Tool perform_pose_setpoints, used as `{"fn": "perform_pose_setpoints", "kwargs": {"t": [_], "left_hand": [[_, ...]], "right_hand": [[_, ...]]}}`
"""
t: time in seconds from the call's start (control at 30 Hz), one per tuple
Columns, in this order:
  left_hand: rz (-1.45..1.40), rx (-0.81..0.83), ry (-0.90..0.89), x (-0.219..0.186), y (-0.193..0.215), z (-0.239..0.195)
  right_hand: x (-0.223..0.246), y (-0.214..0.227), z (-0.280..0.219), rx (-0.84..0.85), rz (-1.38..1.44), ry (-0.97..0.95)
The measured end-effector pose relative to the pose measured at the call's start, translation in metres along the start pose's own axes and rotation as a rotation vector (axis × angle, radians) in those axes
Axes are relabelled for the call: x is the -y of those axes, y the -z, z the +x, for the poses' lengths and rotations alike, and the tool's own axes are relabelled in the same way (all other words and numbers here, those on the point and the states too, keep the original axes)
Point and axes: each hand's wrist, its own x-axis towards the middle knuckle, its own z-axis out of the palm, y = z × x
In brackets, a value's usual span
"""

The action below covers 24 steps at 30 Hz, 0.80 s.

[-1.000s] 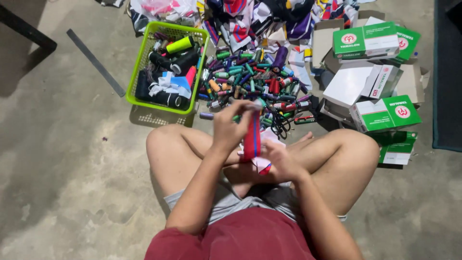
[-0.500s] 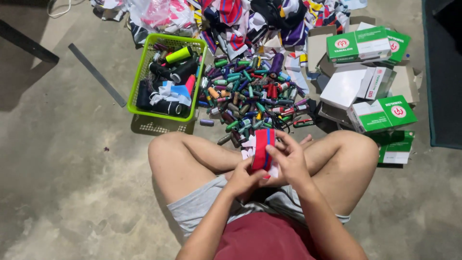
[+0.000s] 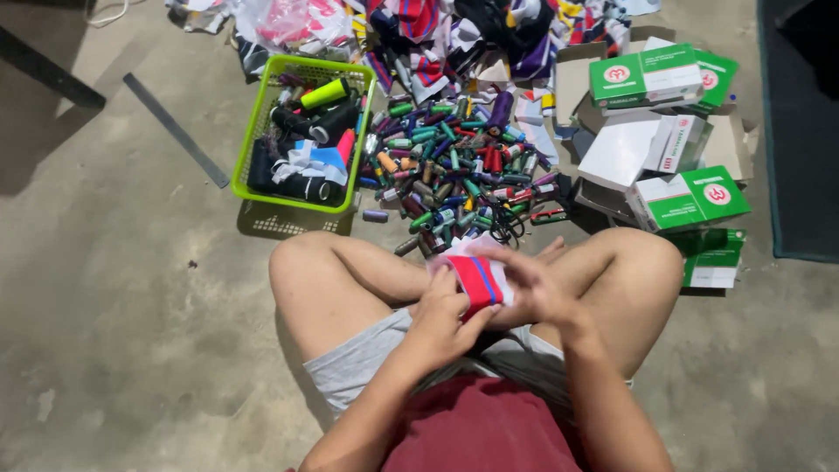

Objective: The person sits on the floor and uses scissors to trim the edges of a red and blue striped piece of fabric. They repeatedly adjust the fabric and cut small sections, then unfold the fabric to inspect the cut edges.

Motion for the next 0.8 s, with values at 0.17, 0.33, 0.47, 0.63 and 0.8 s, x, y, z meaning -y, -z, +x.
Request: {"fn": "perform_pose_setpoints", "kwargs": {"t": [0.17, 0.33, 0.47, 0.63, 0.8], "left_hand": [[-0.347, 0.11, 0.096, 0.008, -0.008, -0.005], [-0.369, 0.178, 0.134, -0.012, 0.016, 0.009], [-0.308, 0.122, 0.153, 0.074, 0.026, 0.009], [-0.402, 0.037, 0.19, 0.046, 0.032, 0.025], [-0.622, 0.172, 0.241, 0.07, 0.021, 0.021]], "right_hand": [[-0.029, -0.027, -0.024, 0.107, 0.634, -0.267], [-0.108, -0.044, -0.057, -0.141, 0.131, -0.035], [-0.06, -0.051, -0.041, -0.364, 0.286, -0.167], [-0.074, -0.037, -0.03, -0.292, 0.16, -0.136], [-0.038, -0.049, -0.018, -0.243, 0.189, -0.107]]}}
